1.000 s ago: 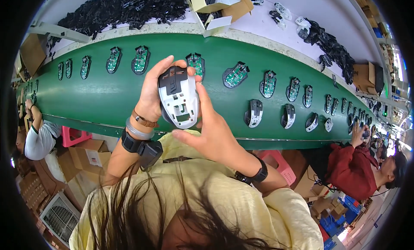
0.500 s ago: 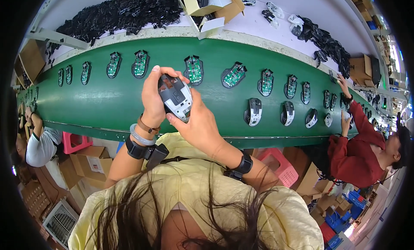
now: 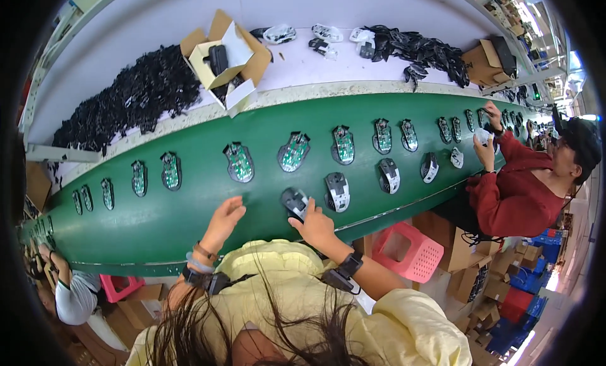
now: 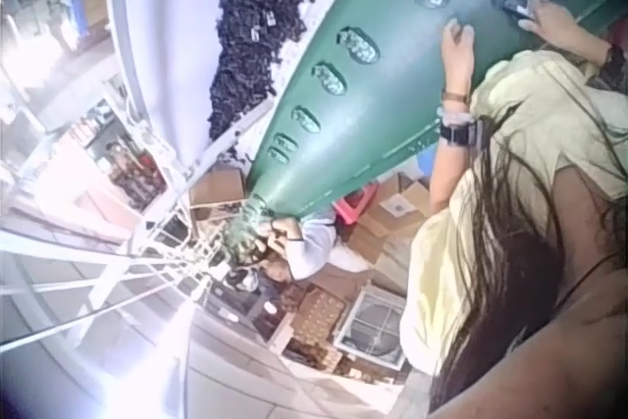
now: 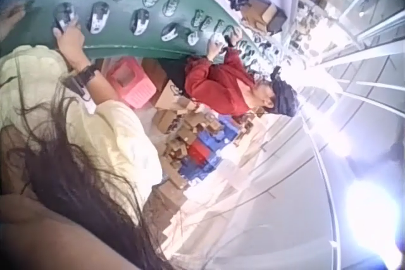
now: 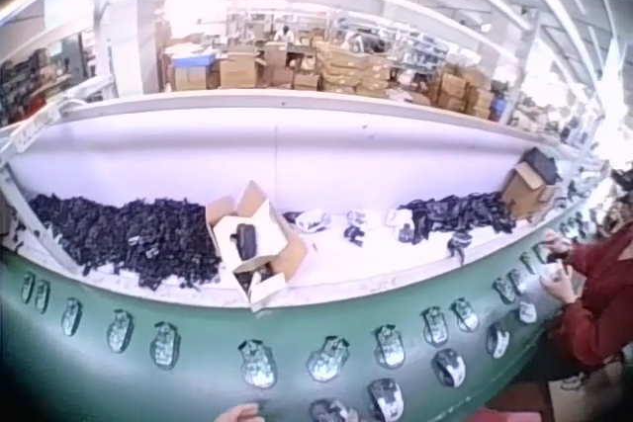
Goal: Assembling computer mouse components on a production line.
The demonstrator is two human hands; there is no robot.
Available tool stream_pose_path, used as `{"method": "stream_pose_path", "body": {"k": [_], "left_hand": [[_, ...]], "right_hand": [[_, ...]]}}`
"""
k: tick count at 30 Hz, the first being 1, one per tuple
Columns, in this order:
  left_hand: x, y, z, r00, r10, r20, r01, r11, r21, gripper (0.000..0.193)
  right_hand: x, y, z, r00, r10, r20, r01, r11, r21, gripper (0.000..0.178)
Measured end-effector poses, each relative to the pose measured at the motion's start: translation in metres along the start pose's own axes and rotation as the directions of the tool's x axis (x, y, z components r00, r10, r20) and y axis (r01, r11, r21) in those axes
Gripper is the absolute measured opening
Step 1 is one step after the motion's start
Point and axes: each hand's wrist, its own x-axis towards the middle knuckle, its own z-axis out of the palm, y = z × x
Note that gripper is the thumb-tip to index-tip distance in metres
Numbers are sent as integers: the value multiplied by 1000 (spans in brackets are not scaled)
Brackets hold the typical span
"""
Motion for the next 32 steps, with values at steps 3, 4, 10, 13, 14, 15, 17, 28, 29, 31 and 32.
{"method": "stream_pose_path", "body": {"k": [3, 4, 10, 13, 14, 15, 17, 28, 29, 31, 32], "left_hand": [[-4, -2, -7, 999, -34, -35, 35, 999, 23, 40], [-2, -3, -8, 996, -57, -69, 57, 998, -3, 38], [7, 15, 8, 976, -176, -131, 169, 983, -69, 31], [15, 17, 12, 970, -199, -139, 184, 976, -115, 31], [16, 17, 14, 970, -194, -145, 175, 976, -129, 30], [18, 17, 15, 970, -189, -152, 168, 975, -144, 30], [20, 16, 13, 960, -214, -180, 189, 971, -144, 30], [26, 8, 11, 942, -269, -201, 217, 944, -247, 31], [27, 11, 11, 943, -271, -195, 225, 948, -226, 31], [28, 12, 10, 944, -267, -191, 227, 952, -206, 31], [27, 11, 9, 947, -262, -186, 223, 953, -204, 31]], "right_hand": [[38, 16, -43, 993, -118, -10, 118, 993, 22, 65], [58, 25, -61, 981, -164, -101, 171, 983, 61, 63], [250, 83, -176, 797, -121, -591, 160, 987, 13, 62], [356, 110, -206, 763, 45, -645, -14, 998, 53, 71], [384, 123, -216, 726, 52, -686, -49, 999, 23, 75], [408, 135, -221, 687, 55, -724, -86, 996, -5, 78], [439, 136, -236, 641, 194, -743, -161, 980, 118, 81], [478, 131, -214, 466, 208, -860, -139, 977, 161, 61], [473, 138, -213, 457, 120, -881, -72, 993, 98, 60], [462, 140, -206, 469, 95, -878, 55, 989, 136, 60], [460, 139, -209, 468, 87, -880, 55, 990, 127, 60]]}}
